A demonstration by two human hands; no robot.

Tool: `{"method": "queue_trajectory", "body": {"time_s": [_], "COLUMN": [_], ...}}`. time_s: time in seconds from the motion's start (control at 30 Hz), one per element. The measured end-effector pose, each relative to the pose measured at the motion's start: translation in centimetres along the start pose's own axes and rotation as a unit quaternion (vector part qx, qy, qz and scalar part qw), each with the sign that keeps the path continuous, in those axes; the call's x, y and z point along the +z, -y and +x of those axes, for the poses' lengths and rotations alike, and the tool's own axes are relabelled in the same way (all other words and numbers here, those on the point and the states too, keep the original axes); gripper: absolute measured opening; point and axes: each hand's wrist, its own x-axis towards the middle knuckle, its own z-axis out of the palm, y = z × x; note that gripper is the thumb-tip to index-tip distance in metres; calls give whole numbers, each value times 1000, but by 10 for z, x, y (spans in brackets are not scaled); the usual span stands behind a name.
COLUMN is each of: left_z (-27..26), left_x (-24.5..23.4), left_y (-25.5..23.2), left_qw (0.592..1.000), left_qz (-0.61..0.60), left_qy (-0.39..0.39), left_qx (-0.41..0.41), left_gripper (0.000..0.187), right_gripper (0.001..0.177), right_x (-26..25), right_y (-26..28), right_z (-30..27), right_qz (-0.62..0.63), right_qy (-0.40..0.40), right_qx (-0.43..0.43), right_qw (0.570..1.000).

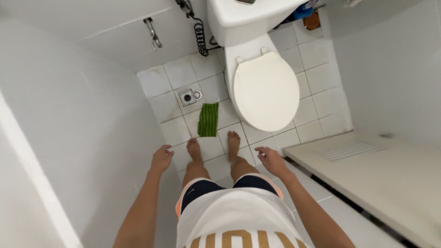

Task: The person wipes the wall above the toilet using a cloth, then washes the cloth in the sink under running water.

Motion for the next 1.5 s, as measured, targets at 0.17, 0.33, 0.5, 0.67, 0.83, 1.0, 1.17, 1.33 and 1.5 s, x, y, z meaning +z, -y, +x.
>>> {"method": "queue_trajectory", "body": {"time_s": [0.17,0.33,0.5,0.67,0.83,1.0,1.17,1.33,1.5], "left_z": [-30,-72,-97,-134,-176,-217,-176,-69,-24], "left_x": [58,95,90,77,81,49,11,16,5], "left_y": [-16,-22,-14,10,10,-6,-29,-139,-391], "left_qw": [996,995,985,973,974,967,945,882,830], "left_qz": [-75,-84,-141,-137,-113,-97,-173,-439,-532], "left_qy": [-43,-48,-95,-127,-98,-100,-218,-91,167], "left_qx": [-21,6,-35,-132,-172,-215,-174,-146,-13], "left_gripper": [46,44,44,47,48,49,50,58,72], "right_gripper": [30,32,35,42,70,50,46,42,36], "right_x": [-48,-52,-14,30,78,129,63,-84,-243], "right_y": [-26,-42,-52,-37,-15,1,31,79,131], "right_z": [39,100,163,206,243,269,239,157,59], "right_qz": [-29,-4,141,225,271,358,252,197,182], "right_qy": [-4,26,66,129,169,86,48,64,49], "right_qx": [-54,-72,4,125,286,149,26,-50,-112], "right_qw": [998,997,988,958,903,918,966,977,976]}}
